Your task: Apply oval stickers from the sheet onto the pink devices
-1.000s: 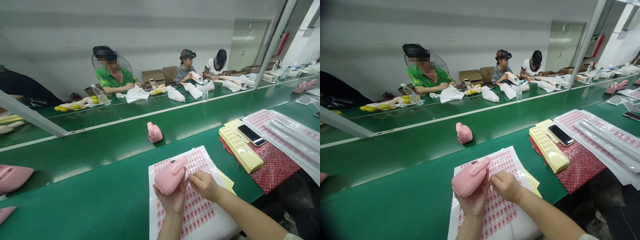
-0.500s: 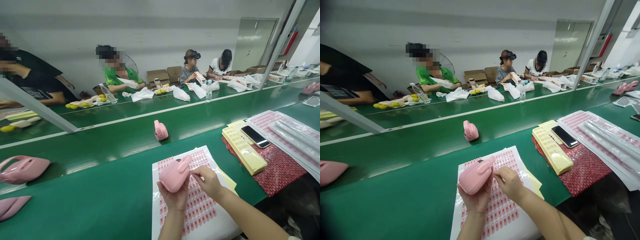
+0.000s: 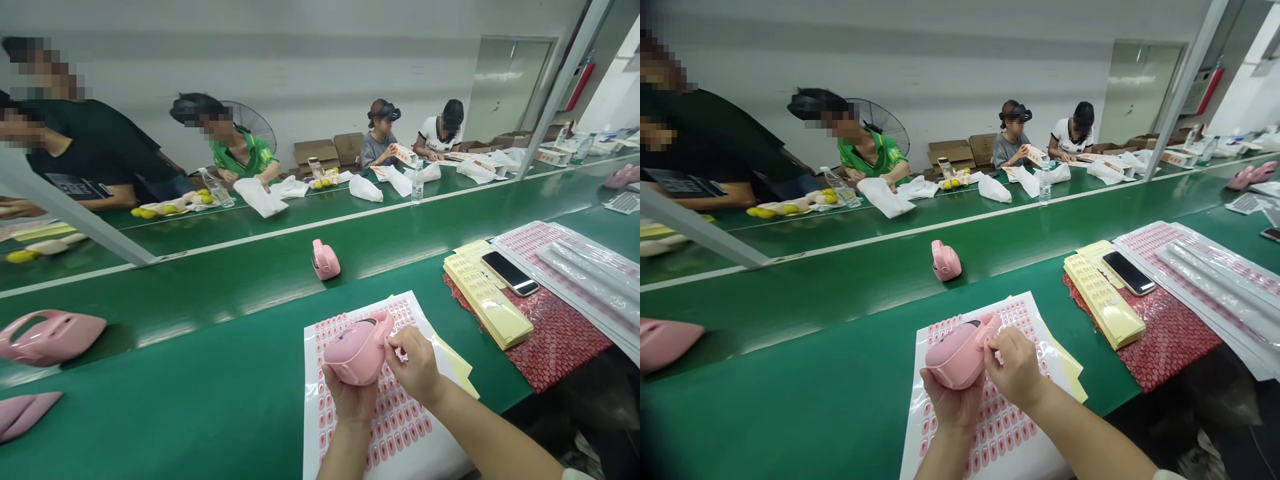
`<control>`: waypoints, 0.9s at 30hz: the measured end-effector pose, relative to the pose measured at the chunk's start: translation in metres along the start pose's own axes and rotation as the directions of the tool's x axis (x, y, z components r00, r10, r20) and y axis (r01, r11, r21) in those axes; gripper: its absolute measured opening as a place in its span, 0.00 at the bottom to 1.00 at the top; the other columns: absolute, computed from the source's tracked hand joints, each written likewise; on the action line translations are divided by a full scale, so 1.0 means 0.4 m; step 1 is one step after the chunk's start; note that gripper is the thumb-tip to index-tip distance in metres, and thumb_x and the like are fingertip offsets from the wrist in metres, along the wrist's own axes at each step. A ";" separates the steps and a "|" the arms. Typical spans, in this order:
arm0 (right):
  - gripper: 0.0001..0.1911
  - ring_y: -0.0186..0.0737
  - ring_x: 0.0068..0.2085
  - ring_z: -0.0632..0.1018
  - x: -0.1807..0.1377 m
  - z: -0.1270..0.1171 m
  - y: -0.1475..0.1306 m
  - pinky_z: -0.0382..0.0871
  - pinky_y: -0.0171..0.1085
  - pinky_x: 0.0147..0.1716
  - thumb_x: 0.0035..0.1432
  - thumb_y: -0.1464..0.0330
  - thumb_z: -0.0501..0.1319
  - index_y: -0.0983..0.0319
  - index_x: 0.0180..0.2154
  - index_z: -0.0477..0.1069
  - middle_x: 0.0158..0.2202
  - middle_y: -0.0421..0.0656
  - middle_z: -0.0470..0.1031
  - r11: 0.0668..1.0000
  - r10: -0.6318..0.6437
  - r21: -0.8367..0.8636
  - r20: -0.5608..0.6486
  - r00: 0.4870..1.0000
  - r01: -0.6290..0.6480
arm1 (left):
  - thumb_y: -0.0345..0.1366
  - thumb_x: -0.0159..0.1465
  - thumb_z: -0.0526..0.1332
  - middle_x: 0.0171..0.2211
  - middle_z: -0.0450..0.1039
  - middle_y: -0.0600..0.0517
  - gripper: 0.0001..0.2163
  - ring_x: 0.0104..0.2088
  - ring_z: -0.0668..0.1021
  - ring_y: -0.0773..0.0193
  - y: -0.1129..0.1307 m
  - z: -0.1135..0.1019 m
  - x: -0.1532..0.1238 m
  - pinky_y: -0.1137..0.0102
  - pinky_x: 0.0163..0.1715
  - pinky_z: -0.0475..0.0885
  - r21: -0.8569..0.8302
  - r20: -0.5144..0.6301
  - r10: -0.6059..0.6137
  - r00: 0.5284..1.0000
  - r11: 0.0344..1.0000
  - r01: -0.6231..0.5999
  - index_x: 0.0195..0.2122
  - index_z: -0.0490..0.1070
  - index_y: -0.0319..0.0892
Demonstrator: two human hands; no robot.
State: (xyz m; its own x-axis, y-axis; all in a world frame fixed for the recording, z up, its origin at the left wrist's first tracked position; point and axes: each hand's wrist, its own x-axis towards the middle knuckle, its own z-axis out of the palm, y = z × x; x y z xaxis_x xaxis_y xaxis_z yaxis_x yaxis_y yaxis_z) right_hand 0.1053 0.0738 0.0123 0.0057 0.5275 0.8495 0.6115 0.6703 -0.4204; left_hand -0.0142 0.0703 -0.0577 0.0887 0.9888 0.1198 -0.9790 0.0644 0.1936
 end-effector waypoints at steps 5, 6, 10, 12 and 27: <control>0.10 0.32 0.22 0.64 0.004 -0.001 -0.005 0.59 0.31 0.20 0.55 0.79 0.54 0.59 0.28 0.58 0.20 0.38 0.64 1.000 -0.002 -0.004 -0.015 1.000 0.002 | 0.51 0.59 0.54 0.48 0.73 0.53 0.20 0.50 0.72 0.59 -0.001 0.001 -0.004 0.66 0.50 0.65 -0.009 0.015 -0.005 1.000 1.000 0.005 0.51 0.66 0.53; 0.10 0.32 0.22 0.64 0.005 -0.003 -0.007 0.59 0.31 0.20 0.55 0.79 0.54 0.59 0.27 0.58 0.19 0.37 0.64 1.000 0.000 -0.005 -0.014 1.000 0.000 | 0.51 0.59 0.54 0.48 0.73 0.53 0.20 0.50 0.72 0.59 -0.001 -0.001 -0.004 0.66 0.50 0.65 -0.007 0.017 -0.006 1.000 1.000 0.006 0.51 0.66 0.53; 0.11 0.33 0.22 0.65 0.015 -0.020 -0.020 0.58 0.31 0.20 0.56 0.77 0.53 0.60 0.25 0.58 0.18 0.37 0.63 0.999 0.005 -0.055 0.053 0.999 -0.002 | 0.51 0.59 0.54 0.49 0.72 0.53 0.20 0.50 0.72 0.59 0.004 -0.007 -0.006 0.66 0.51 0.64 0.008 0.025 -0.003 1.000 1.000 0.003 0.52 0.65 0.55; 0.12 0.33 0.21 0.65 0.021 -0.033 -0.027 0.58 0.32 0.20 0.58 0.76 0.52 0.59 0.23 0.58 0.18 0.38 0.63 0.996 0.020 -0.088 0.120 0.993 -0.009 | 0.52 0.59 0.54 0.50 0.72 0.53 0.21 0.51 0.71 0.59 0.006 -0.005 -0.007 0.65 0.52 0.63 0.018 0.023 -0.001 1.000 1.000 0.001 0.52 0.65 0.55; 0.08 0.34 0.26 0.71 0.033 -0.064 -0.020 0.67 0.32 0.25 0.62 0.67 0.52 0.61 0.35 0.69 0.23 0.41 0.72 0.990 -0.006 0.139 0.277 0.961 -0.034 | 0.51 0.61 0.51 0.49 0.71 0.47 0.22 0.49 0.72 0.58 0.012 0.000 -0.016 0.67 0.48 0.67 -0.014 0.062 -0.086 0.994 0.996 0.087 0.52 0.65 0.46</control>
State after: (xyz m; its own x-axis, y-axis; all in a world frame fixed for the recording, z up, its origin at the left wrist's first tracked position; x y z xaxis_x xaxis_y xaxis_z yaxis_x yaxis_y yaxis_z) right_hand 0.1207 0.0618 0.0350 -0.2177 0.6472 0.7306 0.4947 0.7184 -0.4890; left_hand -0.0193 0.0644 -0.0575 0.1840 0.9693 0.1629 -0.9699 0.1523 0.1898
